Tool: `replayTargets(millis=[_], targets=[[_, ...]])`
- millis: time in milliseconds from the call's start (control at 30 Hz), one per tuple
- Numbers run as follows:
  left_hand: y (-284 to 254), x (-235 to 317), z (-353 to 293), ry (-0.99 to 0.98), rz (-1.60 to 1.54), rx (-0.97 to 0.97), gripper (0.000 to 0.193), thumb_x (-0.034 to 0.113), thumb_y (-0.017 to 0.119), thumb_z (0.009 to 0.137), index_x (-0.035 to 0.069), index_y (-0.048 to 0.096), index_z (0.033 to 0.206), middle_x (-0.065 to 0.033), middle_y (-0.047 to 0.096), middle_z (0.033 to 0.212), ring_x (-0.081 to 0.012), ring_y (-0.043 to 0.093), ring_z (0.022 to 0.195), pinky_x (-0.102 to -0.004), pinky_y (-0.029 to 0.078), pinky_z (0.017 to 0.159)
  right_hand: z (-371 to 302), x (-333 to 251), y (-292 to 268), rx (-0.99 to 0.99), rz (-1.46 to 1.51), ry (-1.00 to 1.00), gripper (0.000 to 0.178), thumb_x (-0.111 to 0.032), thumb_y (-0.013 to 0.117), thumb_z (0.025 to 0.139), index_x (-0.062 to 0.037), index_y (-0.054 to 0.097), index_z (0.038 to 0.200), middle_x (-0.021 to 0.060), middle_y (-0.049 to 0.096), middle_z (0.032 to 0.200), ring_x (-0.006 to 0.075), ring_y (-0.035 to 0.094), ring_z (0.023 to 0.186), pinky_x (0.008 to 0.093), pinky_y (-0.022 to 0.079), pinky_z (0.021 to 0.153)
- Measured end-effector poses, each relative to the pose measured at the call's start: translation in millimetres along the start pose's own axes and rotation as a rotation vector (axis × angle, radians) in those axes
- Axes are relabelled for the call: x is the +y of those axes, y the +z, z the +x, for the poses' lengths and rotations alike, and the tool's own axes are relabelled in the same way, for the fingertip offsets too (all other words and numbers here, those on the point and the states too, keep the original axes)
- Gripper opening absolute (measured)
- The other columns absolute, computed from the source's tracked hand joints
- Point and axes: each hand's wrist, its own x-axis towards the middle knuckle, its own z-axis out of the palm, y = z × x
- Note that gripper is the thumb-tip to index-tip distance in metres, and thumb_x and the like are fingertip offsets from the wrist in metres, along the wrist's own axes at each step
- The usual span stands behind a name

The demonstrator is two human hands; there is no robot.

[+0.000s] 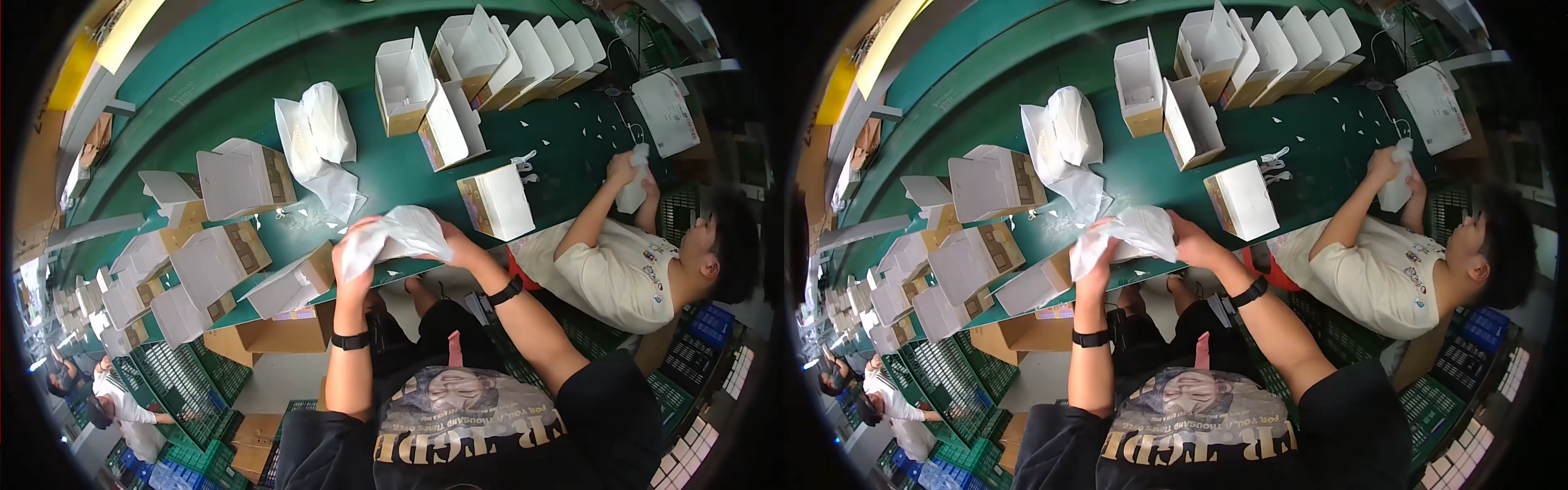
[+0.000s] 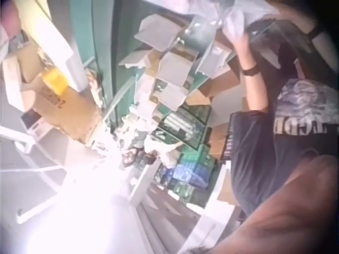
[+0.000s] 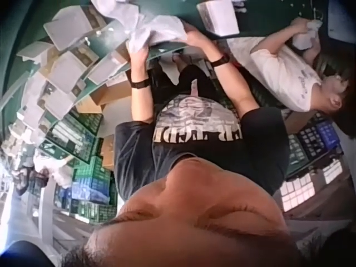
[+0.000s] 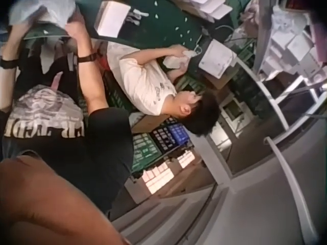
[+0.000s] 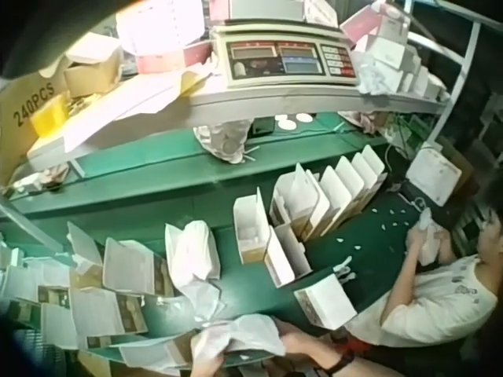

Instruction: The person packs speakers and cables into small boxes, places the boxes into a larger shipping carton, and then folds a flat cardboard sheet into a new carton.

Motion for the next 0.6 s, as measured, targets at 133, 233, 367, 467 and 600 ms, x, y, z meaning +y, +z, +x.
replayTargets(millis=[133,233,367,467,600], targets=[[-4,-19,-8,0.284,0.090,-0.080,0.027,0.002,0.067,0.080,-0.004,0.068,0.106,-0.0116,0.070,0.104,-0.0212,0.062,0.103,-0.0315,0.048,0.091,-2,6,10,0.091,0.279,0.057,0.091,-0.012,0.082,0.074,-0.0033,0.030,0.149,0.0127,0.050,0.140,0.0210,0.050,0.126,0.0355,0.039,0.107],[-6,-25,-16,0.272,0.066,-0.094,0.023,0.001,0.067,0.079,-0.002,0.070,0.101,-0.0130,0.070,0.104,-0.0212,0.063,0.101,-0.0309,0.048,0.090,-14,-31,6,0.206,0.124,-0.112,0.070,-0.011,0.078,0.079,-0.0017,0.045,0.140,0.0114,0.052,0.141,0.0209,0.047,0.131,0.0342,0.037,0.109],[4,0,-24,-0.142,-0.010,0.044,0.019,0.000,0.067,0.079,-0.003,0.070,0.098,-0.0129,0.071,0.098,-0.0203,0.063,0.098,-0.0286,0.048,0.086,-5,-49,-8,0.234,-0.294,-0.331,0.037,-0.006,0.074,0.082,0.0017,0.063,0.117,0.0106,0.063,0.123,0.0177,0.057,0.117,0.0309,0.045,0.098],[22,16,-2,-0.259,0.025,0.324,0.022,-0.001,0.067,0.078,-0.001,0.069,0.100,-0.0132,0.070,0.102,-0.0198,0.063,0.097,-0.0280,0.048,0.084,6,-42,0,0.368,0.152,0.023,0.021,-0.004,0.072,0.082,0.0023,0.065,0.100,0.0085,0.066,0.107,0.0142,0.060,0.101,0.0281,0.047,0.088],[20,13,13,-0.277,0.359,0.439,0.031,0.001,0.069,0.079,0.001,0.066,0.109,-0.0129,0.068,0.103,-0.0233,0.063,0.098,-0.0313,0.049,0.084,13,-28,9,0.466,0.223,0.300,0.016,-0.004,0.068,0.082,0.0020,0.063,0.096,0.0045,0.066,0.091,0.0113,0.060,0.079,0.0253,0.047,0.073]])
